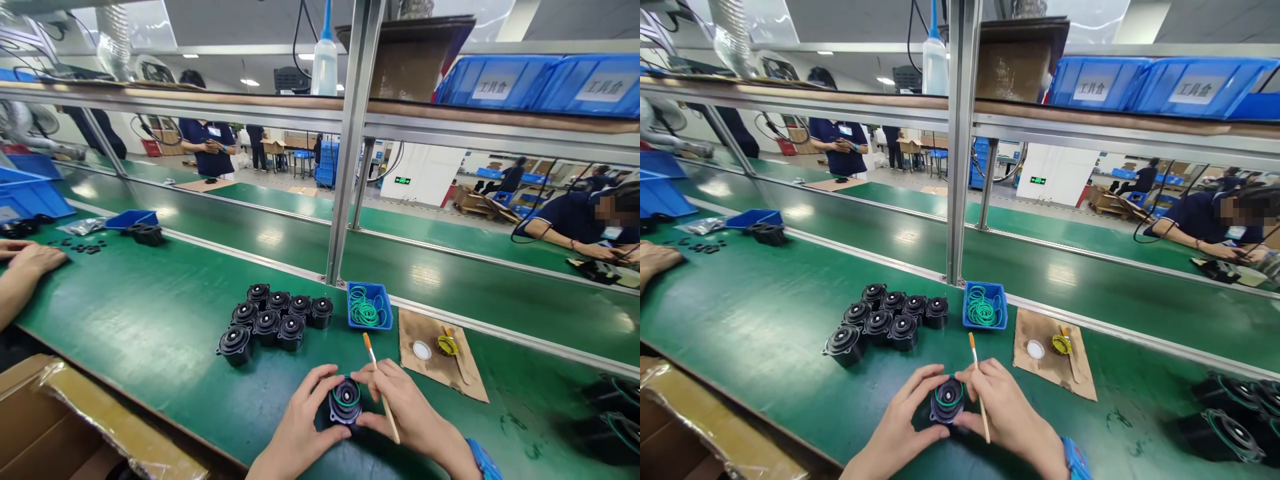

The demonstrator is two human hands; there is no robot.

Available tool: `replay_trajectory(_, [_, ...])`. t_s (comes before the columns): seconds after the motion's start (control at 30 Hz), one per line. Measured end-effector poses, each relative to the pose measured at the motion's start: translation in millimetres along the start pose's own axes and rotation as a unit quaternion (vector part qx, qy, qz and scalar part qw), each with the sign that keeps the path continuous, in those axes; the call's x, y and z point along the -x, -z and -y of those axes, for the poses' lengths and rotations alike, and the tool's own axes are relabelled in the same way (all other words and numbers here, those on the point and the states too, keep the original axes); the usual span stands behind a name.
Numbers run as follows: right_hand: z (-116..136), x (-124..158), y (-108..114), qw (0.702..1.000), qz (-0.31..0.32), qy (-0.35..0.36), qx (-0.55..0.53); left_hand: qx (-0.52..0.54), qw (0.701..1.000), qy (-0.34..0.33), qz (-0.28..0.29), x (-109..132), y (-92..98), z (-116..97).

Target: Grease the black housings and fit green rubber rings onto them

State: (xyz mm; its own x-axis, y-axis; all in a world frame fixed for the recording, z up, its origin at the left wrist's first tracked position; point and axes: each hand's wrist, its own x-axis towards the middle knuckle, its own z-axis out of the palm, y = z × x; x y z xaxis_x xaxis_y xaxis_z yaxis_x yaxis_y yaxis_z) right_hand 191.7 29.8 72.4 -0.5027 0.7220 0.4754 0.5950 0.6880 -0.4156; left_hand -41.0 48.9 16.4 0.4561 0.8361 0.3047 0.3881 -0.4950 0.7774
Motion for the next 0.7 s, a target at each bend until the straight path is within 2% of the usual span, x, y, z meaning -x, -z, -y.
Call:
replay_trajectory(0.1, [0.3,3.5,-5.2,1.000,-0.014,0.024,0.014,-0.005,0.999,-0.042,-0.025,1.0,-3.6,7.2])
replay_trajectory(0.2, [1.4,10.9,-14.4,0.996,-0.060,0.055,0.029,0.008,0.994,-0.082,-0.075,2.8,-7.0,10.0])
replay_trajectory(0.3, [4.2,18.8,-22.6,0.992,-0.096,0.073,0.045,0.025,0.987,-0.105,-0.122,3.7,-9.2,6.0])
replay_trajectory(0.43, [8.7,24.6,-28.1,0.987,-0.115,0.085,0.073,0.041,0.977,-0.135,-0.162,4.3,-14.8,-0.2])
replay_trajectory(0.57, [9.1,26.7,-32.3,0.984,-0.116,0.121,0.064,0.017,0.971,-0.159,-0.177,9.7,-26.1,4.1])
replay_trajectory(0.7, [6.9,28.8,-36.7,0.982,-0.109,0.142,0.060,-0.031,0.970,-0.157,-0.182,16.8,-35.2,8.8])
